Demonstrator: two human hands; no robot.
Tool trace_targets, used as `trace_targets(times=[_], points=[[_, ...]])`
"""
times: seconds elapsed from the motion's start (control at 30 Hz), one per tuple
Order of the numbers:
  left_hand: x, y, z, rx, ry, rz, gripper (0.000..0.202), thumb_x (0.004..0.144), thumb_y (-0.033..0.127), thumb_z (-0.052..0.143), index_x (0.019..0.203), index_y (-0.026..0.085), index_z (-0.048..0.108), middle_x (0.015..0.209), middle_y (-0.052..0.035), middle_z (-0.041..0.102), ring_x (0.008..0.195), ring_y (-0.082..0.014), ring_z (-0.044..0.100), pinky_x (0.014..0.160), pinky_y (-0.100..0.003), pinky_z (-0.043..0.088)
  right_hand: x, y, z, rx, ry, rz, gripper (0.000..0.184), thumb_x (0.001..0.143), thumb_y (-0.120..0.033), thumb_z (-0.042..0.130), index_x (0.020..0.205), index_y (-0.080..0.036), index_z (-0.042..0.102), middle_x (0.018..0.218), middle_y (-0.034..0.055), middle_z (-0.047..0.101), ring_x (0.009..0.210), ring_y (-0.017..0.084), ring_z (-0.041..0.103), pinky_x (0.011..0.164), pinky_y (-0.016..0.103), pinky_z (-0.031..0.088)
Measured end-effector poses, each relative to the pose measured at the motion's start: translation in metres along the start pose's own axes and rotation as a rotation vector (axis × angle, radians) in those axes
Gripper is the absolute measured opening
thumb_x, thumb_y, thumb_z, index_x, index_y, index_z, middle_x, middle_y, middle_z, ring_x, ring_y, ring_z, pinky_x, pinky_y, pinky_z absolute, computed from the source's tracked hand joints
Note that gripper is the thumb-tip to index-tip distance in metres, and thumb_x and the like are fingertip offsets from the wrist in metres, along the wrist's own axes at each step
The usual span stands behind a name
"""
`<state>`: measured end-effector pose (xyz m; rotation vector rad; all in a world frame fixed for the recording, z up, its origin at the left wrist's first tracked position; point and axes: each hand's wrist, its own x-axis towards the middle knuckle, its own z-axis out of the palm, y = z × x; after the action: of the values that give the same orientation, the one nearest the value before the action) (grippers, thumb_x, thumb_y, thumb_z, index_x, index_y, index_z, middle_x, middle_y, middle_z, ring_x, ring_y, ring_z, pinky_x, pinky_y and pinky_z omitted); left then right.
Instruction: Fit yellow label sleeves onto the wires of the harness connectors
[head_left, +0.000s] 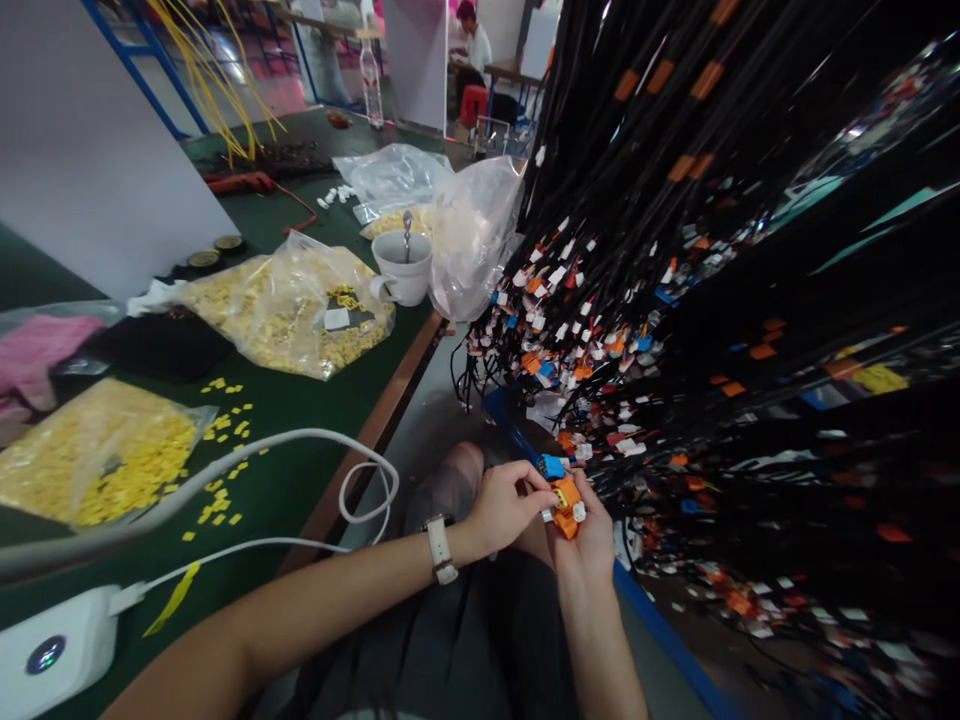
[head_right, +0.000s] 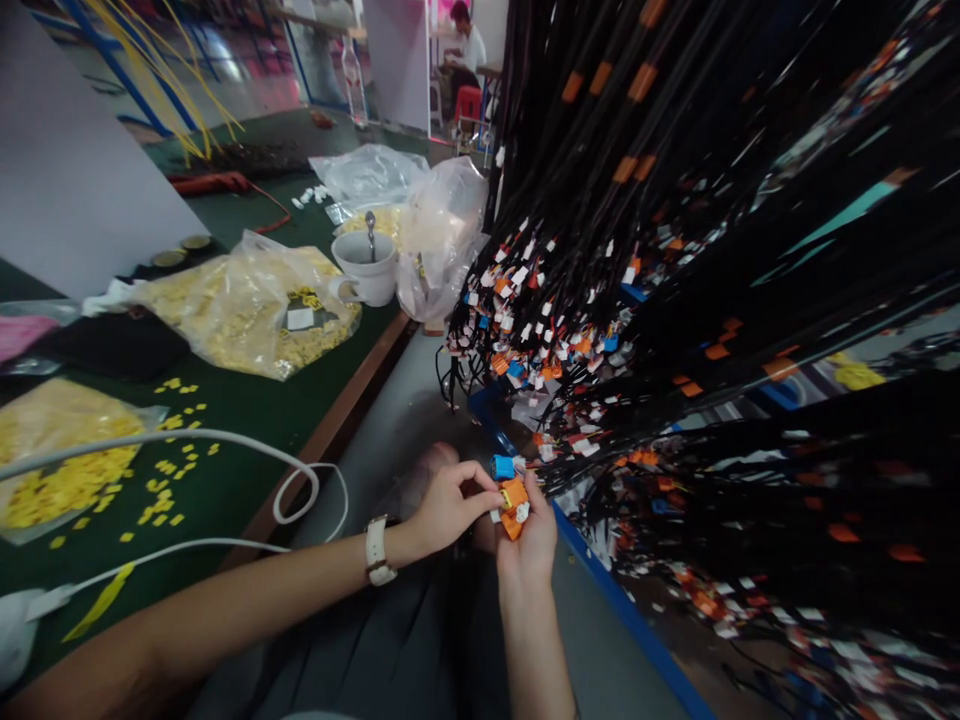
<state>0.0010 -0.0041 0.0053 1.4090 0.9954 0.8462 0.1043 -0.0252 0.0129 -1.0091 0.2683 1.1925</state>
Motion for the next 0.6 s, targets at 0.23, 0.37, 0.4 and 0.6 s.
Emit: trace_targets(times=[0.23,0.37,0.4,0.6], points=[[-0.0053,0.0102,-0.0046,0.168,-0.009,0.347,0.007,0.077,0.015,0.058,0.077,0.015,0.064,0.086,-0.0040,0.064,0.081,-0.0122,0.057,0.072,-0.022,0.043,0.0059,-0.0032,-0.0038,0.012,-0.020,0.034,0.006,0.078,-0.014,0.056,0.076,-0.012,0.062,0.067,0.0005,0.066,0.056,0.008,0.062,0.052,0.015,0.049],[-0.0070,0.0090,-0.0054,0.222,-0.056,0.349,0.005,0.077,0.017,0.059,0.078,0.016,0.064,0.082,-0.0026,0.065,0.077,-0.0119,0.058,0.071,-0.021,0.044,0.0054,-0.0070,-0.0008,0.015,-0.010,0.067,0.010,0.077,-0.014,0.059,0.067,-0.014,0.060,0.058,-0.0023,0.062,0.049,0.007,0.058,0.046,0.014,0.047],[-0.0069,0.0081,-0.0054,0.248,-0.066,0.326,0.006,0.077,0.017,0.059,0.082,0.016,0.064,0.082,-0.0022,0.065,0.075,-0.0117,0.057,0.069,-0.021,0.044,0.0047,-0.0079,0.0000,0.018,0.001,0.072,0.011,0.078,-0.014,0.057,0.067,-0.014,0.059,0.057,-0.0024,0.061,0.048,0.007,0.058,0.046,0.015,0.047],[-0.0022,0.0049,-0.0081,0.364,-0.126,0.276,0.015,0.080,0.021,0.055,0.092,0.019,0.065,0.093,-0.0026,0.066,0.083,-0.0136,0.059,0.075,-0.023,0.044,0.0075,-0.0092,-0.0059,0.016,0.035,0.053,0.014,0.082,-0.012,0.049,0.074,-0.012,0.061,0.065,0.0012,0.066,0.055,0.009,0.062,0.052,0.018,0.050]])
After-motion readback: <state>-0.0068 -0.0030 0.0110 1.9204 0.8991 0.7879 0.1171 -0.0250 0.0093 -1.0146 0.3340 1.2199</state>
